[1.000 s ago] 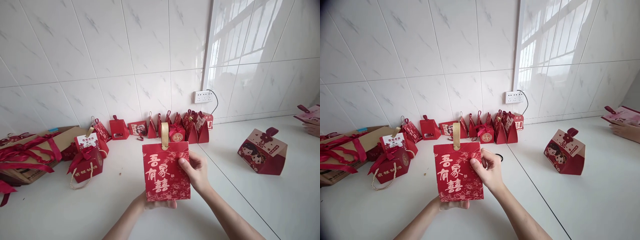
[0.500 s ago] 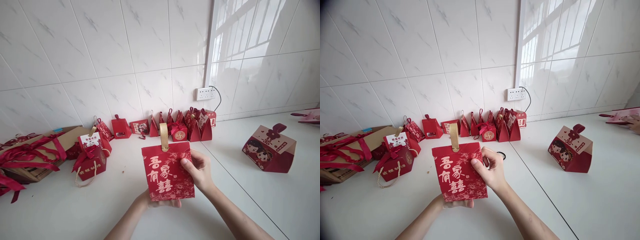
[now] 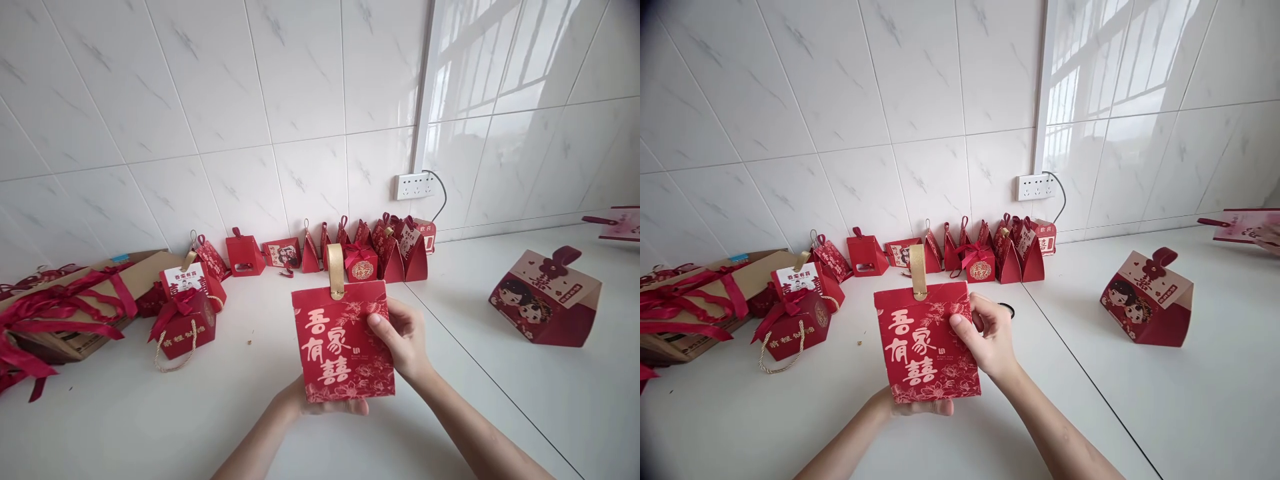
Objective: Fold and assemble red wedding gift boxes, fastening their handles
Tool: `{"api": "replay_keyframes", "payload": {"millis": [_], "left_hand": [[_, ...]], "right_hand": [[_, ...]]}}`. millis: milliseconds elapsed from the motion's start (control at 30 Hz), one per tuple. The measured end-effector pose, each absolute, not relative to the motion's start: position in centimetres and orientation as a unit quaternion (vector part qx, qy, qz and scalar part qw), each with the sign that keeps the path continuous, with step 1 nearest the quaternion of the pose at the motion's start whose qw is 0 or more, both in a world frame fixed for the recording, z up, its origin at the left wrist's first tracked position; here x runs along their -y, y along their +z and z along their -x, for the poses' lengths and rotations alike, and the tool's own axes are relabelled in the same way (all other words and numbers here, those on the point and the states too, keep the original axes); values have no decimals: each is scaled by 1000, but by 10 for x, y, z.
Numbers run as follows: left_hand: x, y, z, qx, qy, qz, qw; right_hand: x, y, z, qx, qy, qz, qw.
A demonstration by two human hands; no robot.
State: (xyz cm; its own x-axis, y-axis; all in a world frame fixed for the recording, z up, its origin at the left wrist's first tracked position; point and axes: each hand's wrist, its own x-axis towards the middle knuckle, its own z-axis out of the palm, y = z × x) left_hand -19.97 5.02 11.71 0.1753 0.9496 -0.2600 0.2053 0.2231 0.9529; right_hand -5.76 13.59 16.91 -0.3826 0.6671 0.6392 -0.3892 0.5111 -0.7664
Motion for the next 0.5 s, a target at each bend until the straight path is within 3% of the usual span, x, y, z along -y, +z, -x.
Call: {"api": "replay_keyframes", "payload": {"millis": [100, 500], "left_hand": [[-47, 115, 202, -581, 348, -536, 504], [-42, 116, 206, -547, 360, -584, 479]], "right_hand": [[-136, 170, 58, 672, 499, 101, 539], [-138, 169, 60, 635, 556, 118, 523]]}}
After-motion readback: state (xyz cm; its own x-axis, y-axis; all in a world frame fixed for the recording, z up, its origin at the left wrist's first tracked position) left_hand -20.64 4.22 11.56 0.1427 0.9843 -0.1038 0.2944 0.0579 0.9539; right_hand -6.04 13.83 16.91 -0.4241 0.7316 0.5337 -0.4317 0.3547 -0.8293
